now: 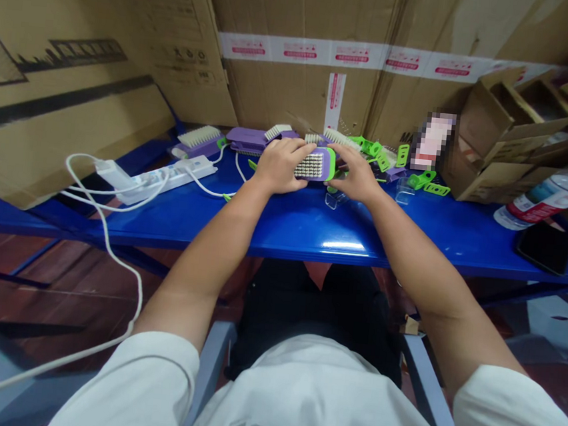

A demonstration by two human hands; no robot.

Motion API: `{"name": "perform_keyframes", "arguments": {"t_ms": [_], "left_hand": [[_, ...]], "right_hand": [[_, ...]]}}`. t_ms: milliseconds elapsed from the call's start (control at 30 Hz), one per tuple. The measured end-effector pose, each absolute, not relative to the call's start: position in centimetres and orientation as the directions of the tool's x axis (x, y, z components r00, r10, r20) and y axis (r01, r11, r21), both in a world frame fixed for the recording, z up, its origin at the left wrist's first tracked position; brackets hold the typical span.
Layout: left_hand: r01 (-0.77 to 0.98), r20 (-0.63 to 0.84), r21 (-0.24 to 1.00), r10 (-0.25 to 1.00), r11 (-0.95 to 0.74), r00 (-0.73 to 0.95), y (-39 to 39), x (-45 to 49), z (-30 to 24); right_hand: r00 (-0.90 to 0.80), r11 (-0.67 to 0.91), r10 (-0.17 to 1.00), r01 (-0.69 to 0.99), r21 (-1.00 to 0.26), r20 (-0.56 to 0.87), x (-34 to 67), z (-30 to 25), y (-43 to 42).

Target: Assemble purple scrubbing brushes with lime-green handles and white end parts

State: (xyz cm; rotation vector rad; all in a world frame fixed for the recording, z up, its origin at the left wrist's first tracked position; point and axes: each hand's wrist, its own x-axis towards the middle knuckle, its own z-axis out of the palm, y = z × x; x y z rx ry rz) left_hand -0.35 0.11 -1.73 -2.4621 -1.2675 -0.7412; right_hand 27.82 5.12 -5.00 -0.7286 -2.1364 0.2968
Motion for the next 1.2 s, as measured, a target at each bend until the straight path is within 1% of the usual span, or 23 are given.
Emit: {"name": "perform_keyframes", "arguments": {"t_ms": [233,467,1200], "left_hand": [[0.813,0.557,-0.004,0.674,-0.583,0.485,0.15,-0.36,-1.75],[0.82,0.539,-0.014,0.686,-0.572,0.488,0.1,-0.28,-1.67],[0.806,0.564,-0.025,0.658,-0.591,0.5,0.45,-0.47,-2.05]], "right_hand": [[-0.475,0.801,0.596,0.408,-0.438,0.648,27.82,-5.05,5.11],[-0.477,0.821,0.568,0.385,-0.421,0.671,27.86,-5.34,5.42],[-0.479,0.829,0.554,0.392,-0.399,0.681,27.83,-5.36,5.36]]}}
